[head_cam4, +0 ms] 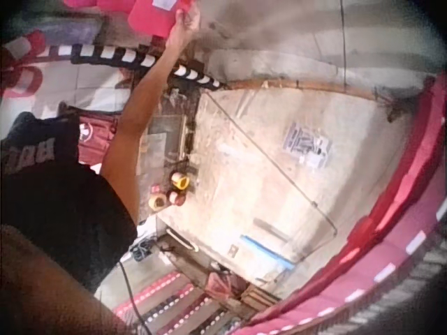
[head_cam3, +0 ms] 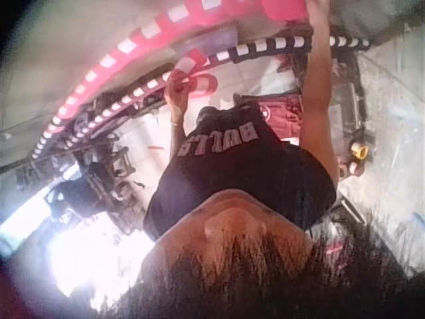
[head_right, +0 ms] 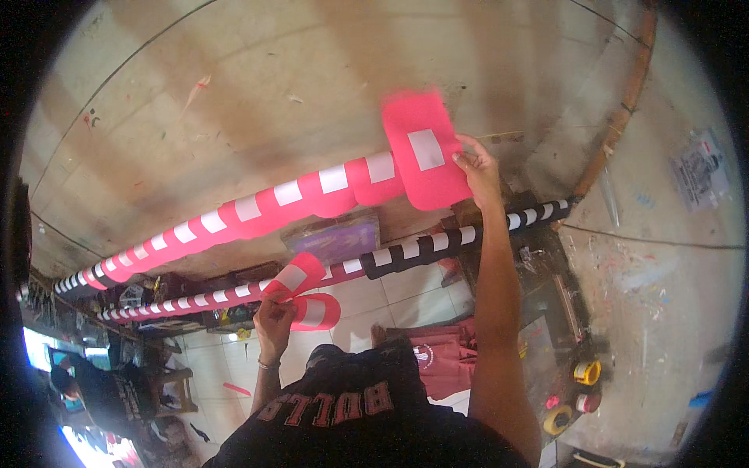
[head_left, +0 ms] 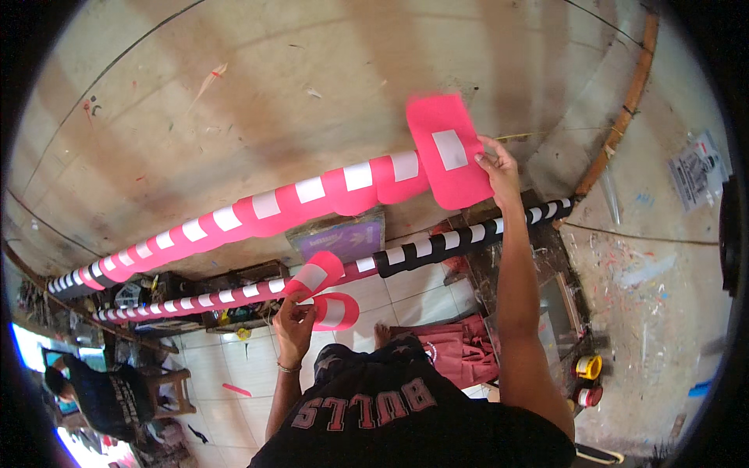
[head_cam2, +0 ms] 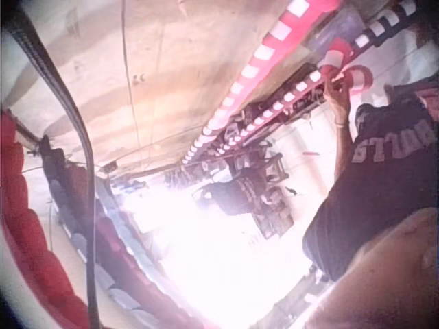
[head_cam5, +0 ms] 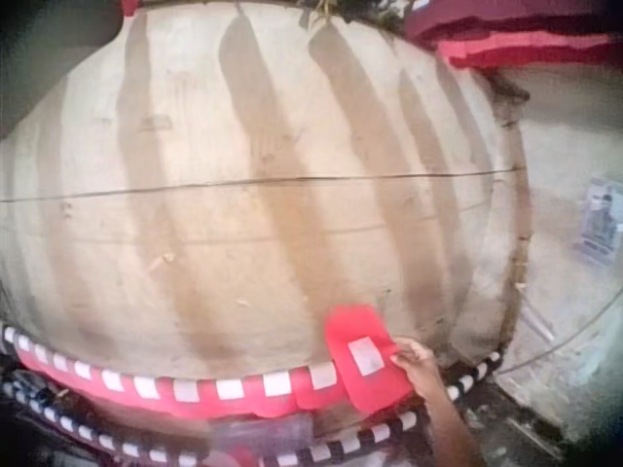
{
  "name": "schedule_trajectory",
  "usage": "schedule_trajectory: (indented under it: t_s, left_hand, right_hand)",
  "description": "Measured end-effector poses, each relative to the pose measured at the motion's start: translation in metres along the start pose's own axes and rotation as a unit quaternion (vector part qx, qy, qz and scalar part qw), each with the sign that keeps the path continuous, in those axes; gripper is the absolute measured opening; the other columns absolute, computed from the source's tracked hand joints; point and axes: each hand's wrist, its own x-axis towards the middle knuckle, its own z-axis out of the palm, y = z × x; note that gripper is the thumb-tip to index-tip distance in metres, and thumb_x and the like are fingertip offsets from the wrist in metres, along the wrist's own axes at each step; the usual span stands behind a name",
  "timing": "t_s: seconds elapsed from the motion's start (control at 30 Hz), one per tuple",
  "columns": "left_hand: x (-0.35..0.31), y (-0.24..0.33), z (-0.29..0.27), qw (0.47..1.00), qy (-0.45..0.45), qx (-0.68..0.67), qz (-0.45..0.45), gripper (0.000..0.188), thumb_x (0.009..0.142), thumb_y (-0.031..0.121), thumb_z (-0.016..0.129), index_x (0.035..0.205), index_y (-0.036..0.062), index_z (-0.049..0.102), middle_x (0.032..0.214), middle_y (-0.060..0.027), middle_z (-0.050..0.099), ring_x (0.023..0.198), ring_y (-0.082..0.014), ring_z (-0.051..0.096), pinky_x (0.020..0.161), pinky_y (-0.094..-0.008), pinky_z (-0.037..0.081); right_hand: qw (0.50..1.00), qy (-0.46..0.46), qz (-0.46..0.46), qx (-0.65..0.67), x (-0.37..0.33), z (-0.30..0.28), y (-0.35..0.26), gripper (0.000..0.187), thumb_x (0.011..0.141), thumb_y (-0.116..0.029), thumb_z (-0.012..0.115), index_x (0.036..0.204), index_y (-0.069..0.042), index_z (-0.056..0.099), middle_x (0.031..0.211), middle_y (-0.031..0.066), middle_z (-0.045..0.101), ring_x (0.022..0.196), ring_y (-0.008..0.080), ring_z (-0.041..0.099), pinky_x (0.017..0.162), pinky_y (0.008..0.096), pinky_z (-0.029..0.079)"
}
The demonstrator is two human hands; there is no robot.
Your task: The person repeatedly picks up pink and black foam pieces and attaches them to long striped poles. They move between a workbench and the poles, handling the foam pieces one at a time and placing them along the pole length.
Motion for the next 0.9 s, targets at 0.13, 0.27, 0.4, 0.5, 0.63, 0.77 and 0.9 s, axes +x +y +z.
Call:
schedule_trajectory:
  t_s: [0.13, 0.27, 0.4, 0.5, 0.63, 0.77, 0.9]
  left_hand:
    - [-0.005, 0.010, 0.027, 0.997, 0.050, -0.005, -0.062, 0.024, 0.080, 0.003, 0.067, 0.103, 0.0007, 0.059, 0.076, -0.0078, 0.068, 0.071, -0.0094, 0.063, 0.063, -0.0257, 0.049]
    - [0.002, 0.013, 0.049, 0.998, 0.039, -0.011, -0.045, 0.022, 0.084, 0.002, 0.064, 0.104, -0.0001, 0.058, 0.077, -0.0071, 0.067, 0.071, -0.0104, 0.063, 0.063, -0.0257, 0.050]
    - [0.008, 0.010, 0.065, 0.993, 0.072, -0.071, -0.062, 0.030, 0.081, -0.003, 0.066, 0.110, 0.0010, 0.059, 0.082, -0.0077, 0.067, 0.074, -0.0102, 0.064, 0.065, -0.0252, 0.052]
    - [0.018, 0.019, 0.083, 0.986, 0.091, -0.118, -0.071, 0.031, 0.083, -0.003, 0.065, 0.112, 0.0013, 0.057, 0.082, -0.0065, 0.066, 0.076, -0.0101, 0.062, 0.066, -0.0251, 0.050]
    - [0.019, 0.025, 0.107, 0.964, 0.123, -0.220, -0.089, 0.034, 0.084, -0.004, 0.066, 0.116, -0.0013, 0.054, 0.090, -0.0069, 0.065, 0.077, -0.0089, 0.062, 0.062, -0.0210, 0.048]
    - [0.020, 0.020, 0.121, 0.964, 0.140, -0.204, -0.099, 0.037, 0.084, -0.003, 0.066, 0.119, -0.0015, 0.052, 0.105, -0.0077, 0.060, 0.082, -0.0096, 0.062, 0.065, -0.0210, 0.048]
    - [0.021, 0.008, 0.132, 0.955, 0.181, -0.218, -0.094, 0.038, 0.082, -0.006, 0.067, 0.117, -0.0021, 0.053, 0.105, -0.0081, 0.061, 0.081, -0.0109, 0.064, 0.064, -0.0209, 0.048]
  right_hand:
    - [1.000, 0.007, -0.006, -0.024, 0.015, -0.019, 0.041, 0.026, 0.087, 0.004, 0.061, 0.113, 0.001, 0.063, 0.100, 0.0071, 0.068, 0.091, 0.0107, 0.061, 0.080, 0.0250, 0.050]
    - [1.000, 0.022, -0.001, -0.023, 0.019, -0.029, 0.053, 0.018, 0.087, 0.000, 0.064, 0.105, 0.001, 0.067, 0.099, 0.0073, 0.068, 0.091, 0.0123, 0.062, 0.083, 0.0257, 0.050]
    - [0.982, 0.138, -0.124, -0.022, -0.013, -0.027, 0.039, 0.014, 0.088, -0.007, 0.064, 0.098, 0.002, 0.068, 0.096, 0.0095, 0.068, 0.088, 0.0149, 0.063, 0.082, 0.0274, 0.049]
    - [0.977, 0.200, 0.035, -0.065, -0.074, -0.024, 0.080, 0.017, 0.090, -0.011, 0.062, 0.095, 0.003, 0.068, 0.095, 0.0106, 0.066, 0.089, 0.0169, 0.062, 0.082, 0.0295, 0.049]
    - [0.946, -0.150, 0.281, -0.066, -0.169, 0.049, 0.148, 0.056, 0.090, -0.013, 0.059, 0.139, 0.001, 0.035, 0.107, 0.0125, 0.061, 0.096, 0.0182, 0.060, 0.087, 0.0316, 0.047]
    - [0.946, -0.172, 0.227, 0.156, -0.186, 0.093, 0.138, 0.069, 0.087, -0.003, 0.059, 0.145, -0.001, 0.022, 0.120, 0.0148, 0.056, 0.101, 0.0186, 0.059, 0.091, 0.0314, 0.048]
    - [0.937, -0.216, 0.216, 0.167, -0.177, 0.082, 0.129, 0.062, 0.085, 0.001, 0.061, 0.141, 0.000, 0.033, 0.118, 0.0159, 0.059, 0.103, 0.0172, 0.060, 0.087, 0.0304, 0.050]
